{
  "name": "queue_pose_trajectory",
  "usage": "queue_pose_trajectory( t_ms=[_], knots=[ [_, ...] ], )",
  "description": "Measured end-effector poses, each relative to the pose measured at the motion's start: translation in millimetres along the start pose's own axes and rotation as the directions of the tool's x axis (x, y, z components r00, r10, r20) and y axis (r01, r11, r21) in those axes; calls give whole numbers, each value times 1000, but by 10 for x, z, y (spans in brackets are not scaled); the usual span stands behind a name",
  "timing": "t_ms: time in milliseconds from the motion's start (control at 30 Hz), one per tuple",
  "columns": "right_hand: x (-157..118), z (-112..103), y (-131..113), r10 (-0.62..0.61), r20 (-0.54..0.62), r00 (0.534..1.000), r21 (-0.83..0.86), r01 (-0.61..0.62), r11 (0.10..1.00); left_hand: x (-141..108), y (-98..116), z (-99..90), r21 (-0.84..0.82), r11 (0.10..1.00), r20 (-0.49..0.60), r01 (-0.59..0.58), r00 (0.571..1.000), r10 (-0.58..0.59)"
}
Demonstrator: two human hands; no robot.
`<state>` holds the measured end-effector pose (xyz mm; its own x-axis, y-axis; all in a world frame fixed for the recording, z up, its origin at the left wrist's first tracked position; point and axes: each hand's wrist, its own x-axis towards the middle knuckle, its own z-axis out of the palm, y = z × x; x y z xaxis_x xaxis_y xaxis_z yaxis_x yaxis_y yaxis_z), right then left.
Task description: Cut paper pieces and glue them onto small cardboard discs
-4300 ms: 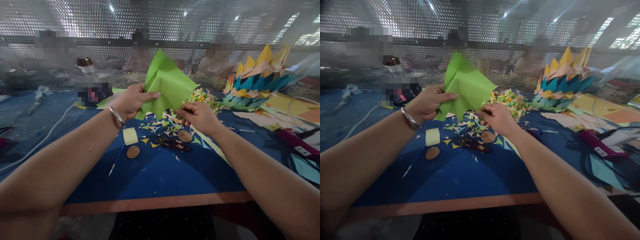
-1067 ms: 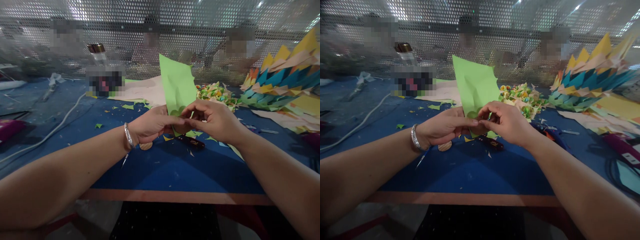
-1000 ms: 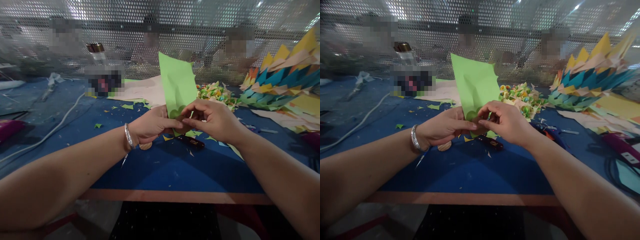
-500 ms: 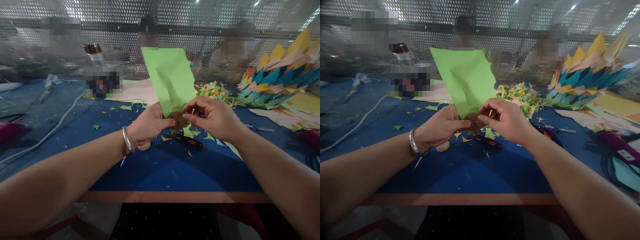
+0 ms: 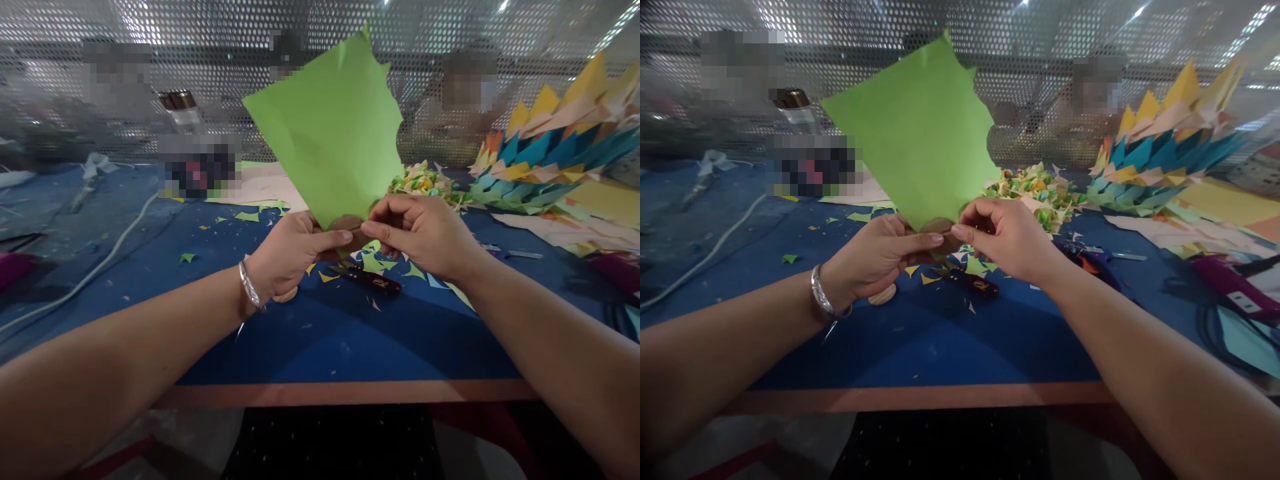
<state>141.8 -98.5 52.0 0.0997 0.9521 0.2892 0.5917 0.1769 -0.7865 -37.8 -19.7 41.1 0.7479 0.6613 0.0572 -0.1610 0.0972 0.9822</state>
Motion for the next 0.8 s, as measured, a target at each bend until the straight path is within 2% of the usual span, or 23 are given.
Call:
queue_pose_trajectory(
  t_ms=[67, 167, 200, 267, 333, 433, 500, 600, 700, 800],
  knots=[
    [0, -9, 20, -10, -5, 1000, -39, 10, 999, 19, -16, -30, 9, 999, -38, 38, 999, -37],
    [1, -17, 50, -46, 14, 999, -167, 48, 985, 72, -20, -90, 22, 1000, -153, -20, 988, 23],
    [0, -14, 58, -57, 53, 997, -225, 67, 972, 91, -20, -111, 20, 999, -188, -42, 981, 45],
    [-10, 5, 67, -46, 200, 979, -358, 117, 926, 123, -24, -148, 20, 998, -231, -67, 970, 70],
    [-28, 39, 63, -14, 359, 933, -478, 197, 856, 142, -35, -171, 35, 997, -240, -70, 968, 77],
    [-58, 88, 40, -1, 468, 884, -577, 307, 757, 149, -54, -171, 62, 995, -232, -73, 969, 85],
    [-65, 100, 27, 3, 477, 879, -600, 323, 731, 147, -58, -158, 72, 994, -246, -87, 964, 102],
    [-46, 73, 30, 29, 462, 887, -601, 288, 745, 143, -47, -143, 75, 988, -274, -133, 950, 149],
    [-10, 4, 57, 46, 385, 922, -552, 190, 812, 145, -34, -147, 65, 983, -302, -172, 936, 183],
    [8, -72, 87, 71, 294, 953, -387, 51, 921, 157, -45, -176, 47, 982, -339, -183, 922, 188]
  ],
)
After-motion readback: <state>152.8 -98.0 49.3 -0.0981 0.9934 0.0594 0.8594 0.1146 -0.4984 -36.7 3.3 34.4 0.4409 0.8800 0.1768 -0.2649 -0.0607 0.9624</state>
